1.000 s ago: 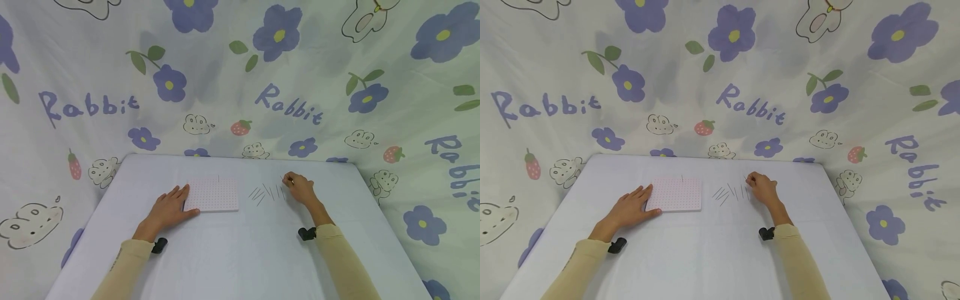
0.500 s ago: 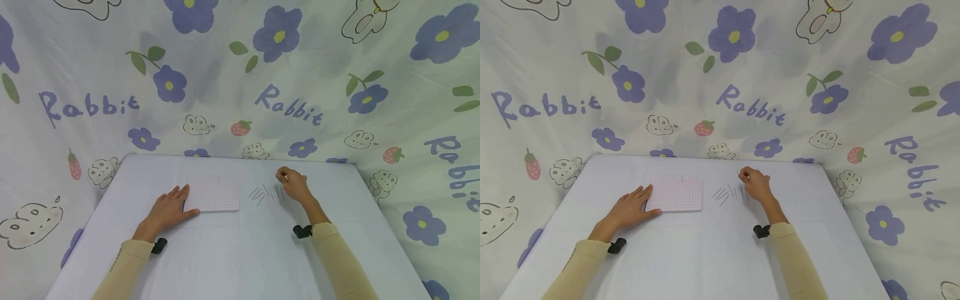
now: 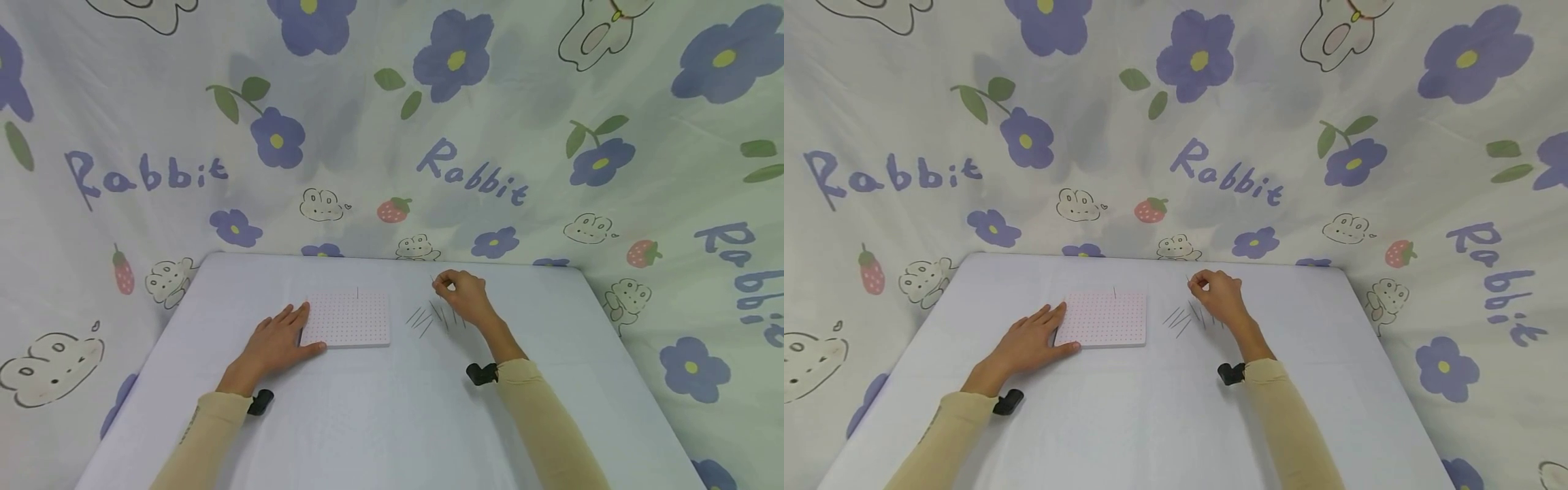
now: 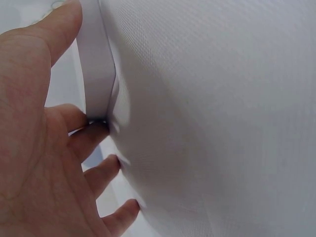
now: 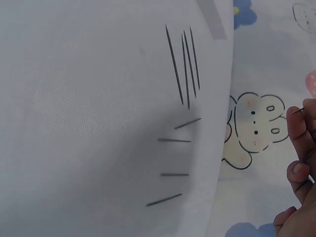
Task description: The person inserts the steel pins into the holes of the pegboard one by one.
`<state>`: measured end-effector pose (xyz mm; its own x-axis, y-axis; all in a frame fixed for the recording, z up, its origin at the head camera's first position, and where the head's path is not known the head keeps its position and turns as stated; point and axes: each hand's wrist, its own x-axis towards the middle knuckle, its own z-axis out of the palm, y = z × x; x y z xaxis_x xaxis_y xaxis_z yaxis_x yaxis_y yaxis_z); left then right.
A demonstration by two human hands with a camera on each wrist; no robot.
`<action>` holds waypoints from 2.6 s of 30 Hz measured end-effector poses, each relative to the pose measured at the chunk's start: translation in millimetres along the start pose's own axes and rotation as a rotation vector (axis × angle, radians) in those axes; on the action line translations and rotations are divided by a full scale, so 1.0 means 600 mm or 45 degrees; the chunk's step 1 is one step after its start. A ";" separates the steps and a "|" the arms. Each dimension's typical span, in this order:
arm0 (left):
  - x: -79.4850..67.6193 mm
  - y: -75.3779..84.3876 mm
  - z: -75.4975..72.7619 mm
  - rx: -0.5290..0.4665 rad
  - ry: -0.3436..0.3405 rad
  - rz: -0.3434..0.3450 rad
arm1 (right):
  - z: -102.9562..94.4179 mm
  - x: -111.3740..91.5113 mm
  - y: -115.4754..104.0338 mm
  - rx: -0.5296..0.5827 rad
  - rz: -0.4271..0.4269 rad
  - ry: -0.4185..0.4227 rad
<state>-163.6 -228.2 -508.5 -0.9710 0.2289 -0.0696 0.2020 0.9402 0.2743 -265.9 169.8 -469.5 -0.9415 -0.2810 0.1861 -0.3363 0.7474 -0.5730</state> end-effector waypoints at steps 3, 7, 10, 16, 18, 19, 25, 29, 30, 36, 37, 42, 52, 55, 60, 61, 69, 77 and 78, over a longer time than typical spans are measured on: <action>0.000 -0.001 0.001 0.002 -0.005 0.000 | 0.003 0.005 -0.009 -0.013 -0.007 -0.017; 0.000 -0.001 0.000 0.003 -0.004 0.003 | 0.010 0.011 -0.021 0.009 -0.020 -0.027; 0.000 -0.001 0.001 0.000 -0.008 0.001 | 0.016 0.016 -0.029 0.030 -0.032 -0.028; -0.002 0.000 0.001 -0.009 -0.003 -0.004 | 0.031 0.028 -0.047 0.033 -0.040 -0.054; -0.003 0.002 0.000 -0.016 -0.004 -0.010 | 0.037 0.033 -0.053 0.034 -0.049 -0.065; -0.003 0.003 -0.001 -0.018 -0.006 -0.014 | 0.039 0.036 -0.056 0.038 -0.053 -0.070; -0.005 0.005 -0.004 -0.019 -0.006 -0.016 | 0.053 0.047 -0.080 0.071 -0.091 -0.082; -0.005 0.004 -0.004 -0.019 -0.002 -0.018 | 0.064 0.053 -0.094 0.073 -0.104 -0.092; -0.004 0.003 -0.004 -0.019 -0.003 -0.020 | 0.068 0.055 -0.097 0.080 -0.104 -0.098; -0.002 0.001 0.000 -0.021 -0.002 -0.024 | 0.086 0.065 -0.114 0.125 -0.111 -0.130; -0.002 0.000 0.000 -0.019 -0.002 -0.023 | 0.089 0.067 -0.117 0.131 -0.116 -0.134; -0.002 0.000 0.002 -0.023 -0.014 -0.026 | 0.103 0.072 -0.127 0.136 -0.107 -0.158; -0.001 0.002 -0.002 -0.019 -0.020 -0.035 | 0.129 0.083 -0.139 0.113 -0.088 -0.165; -0.002 0.003 -0.002 -0.017 -0.022 -0.034 | 0.136 0.086 -0.140 0.094 -0.092 -0.156; -0.002 0.002 -0.003 -0.015 -0.028 -0.038 | 0.148 0.090 -0.141 0.063 -0.118 -0.143; -0.002 0.002 -0.003 -0.015 -0.024 -0.036 | 0.150 0.090 -0.141 0.054 -0.120 -0.144; -0.003 0.003 -0.006 -0.011 -0.014 -0.033 | 0.166 0.092 -0.140 0.017 -0.101 -0.163; -0.001 0.002 -0.003 -0.006 -0.020 -0.033 | 0.173 0.089 -0.144 -0.012 -0.064 -0.181; -0.001 0.001 -0.003 -0.006 -0.020 -0.034 | 0.174 0.088 -0.145 -0.014 -0.065 -0.180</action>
<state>-163.0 -227.9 -506.7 -0.9738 0.2078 -0.0922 0.1754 0.9448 0.2767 -284.2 27.1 -492.9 -0.9110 -0.4003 0.0998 -0.3845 0.7364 -0.5567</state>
